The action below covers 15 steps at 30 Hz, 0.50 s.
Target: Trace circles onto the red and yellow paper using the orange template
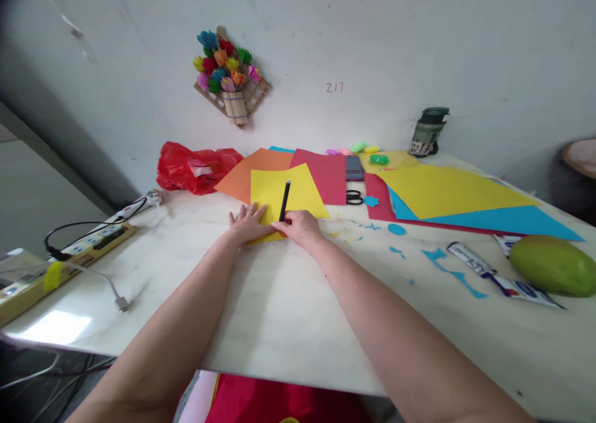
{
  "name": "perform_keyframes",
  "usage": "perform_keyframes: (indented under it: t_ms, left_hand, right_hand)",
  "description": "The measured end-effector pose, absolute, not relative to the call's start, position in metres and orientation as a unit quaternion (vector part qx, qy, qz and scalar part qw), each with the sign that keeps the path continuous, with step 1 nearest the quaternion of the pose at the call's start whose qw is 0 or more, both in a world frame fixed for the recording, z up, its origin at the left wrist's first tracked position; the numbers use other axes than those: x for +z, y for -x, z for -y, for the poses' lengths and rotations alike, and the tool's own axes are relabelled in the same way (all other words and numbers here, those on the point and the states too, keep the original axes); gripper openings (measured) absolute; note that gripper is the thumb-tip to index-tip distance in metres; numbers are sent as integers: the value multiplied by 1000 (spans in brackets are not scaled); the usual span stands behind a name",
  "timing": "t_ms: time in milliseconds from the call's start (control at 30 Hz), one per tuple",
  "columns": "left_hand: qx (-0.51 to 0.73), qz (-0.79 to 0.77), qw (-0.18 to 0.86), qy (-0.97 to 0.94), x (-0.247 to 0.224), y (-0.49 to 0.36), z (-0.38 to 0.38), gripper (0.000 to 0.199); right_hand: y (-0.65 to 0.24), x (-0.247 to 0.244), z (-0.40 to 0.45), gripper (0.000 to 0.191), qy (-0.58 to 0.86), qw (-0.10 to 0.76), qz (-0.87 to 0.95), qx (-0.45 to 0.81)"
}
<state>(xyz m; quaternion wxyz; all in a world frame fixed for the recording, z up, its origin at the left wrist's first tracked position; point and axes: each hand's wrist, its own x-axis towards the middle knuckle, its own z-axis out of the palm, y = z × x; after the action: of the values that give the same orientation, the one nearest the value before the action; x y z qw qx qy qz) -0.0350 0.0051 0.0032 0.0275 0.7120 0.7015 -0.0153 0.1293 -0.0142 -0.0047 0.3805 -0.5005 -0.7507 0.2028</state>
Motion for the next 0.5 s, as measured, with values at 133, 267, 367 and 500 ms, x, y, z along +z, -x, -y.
perform_keyframes:
  t_ms: [133,267,367,500]
  left_hand:
    - [-14,-701,27,-712,3,35,-5,76]
    - [-17,-702,30,-711,5,34,-4,78]
    - [-20,-704,32,-709,6,33,-3,78]
    - [-16,-703,30,-711,5,34,-4,76]
  right_hand:
    - [-129,-3,15,30,503,381,747,210]
    - [-129,0,17,27,500,382,746,216]
    - [-130,1,18,24,498,383,747,218]
    - [-130,1,17,21,496,385,747,219]
